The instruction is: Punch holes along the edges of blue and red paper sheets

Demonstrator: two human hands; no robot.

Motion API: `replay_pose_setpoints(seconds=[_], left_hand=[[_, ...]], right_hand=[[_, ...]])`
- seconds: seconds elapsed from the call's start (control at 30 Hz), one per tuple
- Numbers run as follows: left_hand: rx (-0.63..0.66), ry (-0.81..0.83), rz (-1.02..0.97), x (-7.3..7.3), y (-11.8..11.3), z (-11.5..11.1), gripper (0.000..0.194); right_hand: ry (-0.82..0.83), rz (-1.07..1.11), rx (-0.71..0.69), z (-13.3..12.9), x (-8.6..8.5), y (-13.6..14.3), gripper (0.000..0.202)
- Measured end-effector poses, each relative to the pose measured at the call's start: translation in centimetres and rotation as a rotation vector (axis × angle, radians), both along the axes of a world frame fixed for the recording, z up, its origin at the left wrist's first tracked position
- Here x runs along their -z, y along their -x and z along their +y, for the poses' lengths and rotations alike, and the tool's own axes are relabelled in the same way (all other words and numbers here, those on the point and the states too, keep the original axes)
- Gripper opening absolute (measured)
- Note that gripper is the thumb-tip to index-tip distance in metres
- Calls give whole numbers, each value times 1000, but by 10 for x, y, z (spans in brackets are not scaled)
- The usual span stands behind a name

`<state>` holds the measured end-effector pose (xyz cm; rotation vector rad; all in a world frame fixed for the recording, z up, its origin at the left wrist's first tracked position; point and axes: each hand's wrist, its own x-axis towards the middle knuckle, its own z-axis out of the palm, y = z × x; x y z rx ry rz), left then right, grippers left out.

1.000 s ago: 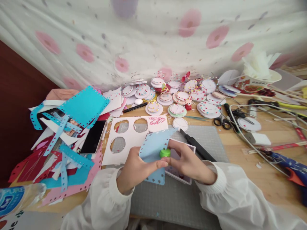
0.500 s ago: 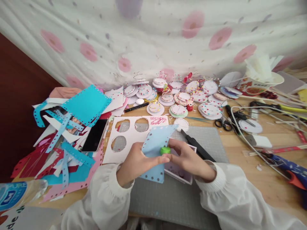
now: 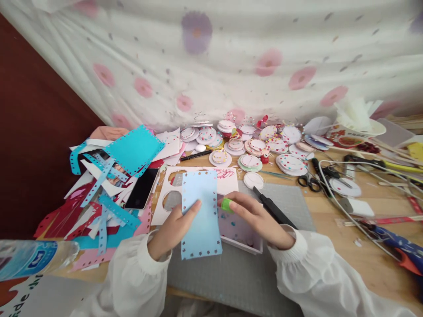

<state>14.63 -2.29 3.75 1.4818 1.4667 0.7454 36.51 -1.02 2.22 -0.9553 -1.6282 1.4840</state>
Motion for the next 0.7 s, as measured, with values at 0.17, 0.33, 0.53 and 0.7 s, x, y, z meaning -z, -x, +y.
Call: replay_pose_setpoints(seconds=[0.17, 0.33, 0.53, 0.7], left_hand=[[-40, 40, -2, -1, 9, -3, 46], [-35, -44, -95, -4, 10, -7, 42], [-43, -96, -172, 1, 16, -14, 39], [-71, -9, -218, 6, 18, -19, 45]], right_hand=[[-9, -23, -22, -8, -6, 4, 31], [16, -7, 38, -17, -4, 5, 28], [29, 120, 52, -26, -4, 9, 27], [35, 85, 0, -31, -5, 14, 21]])
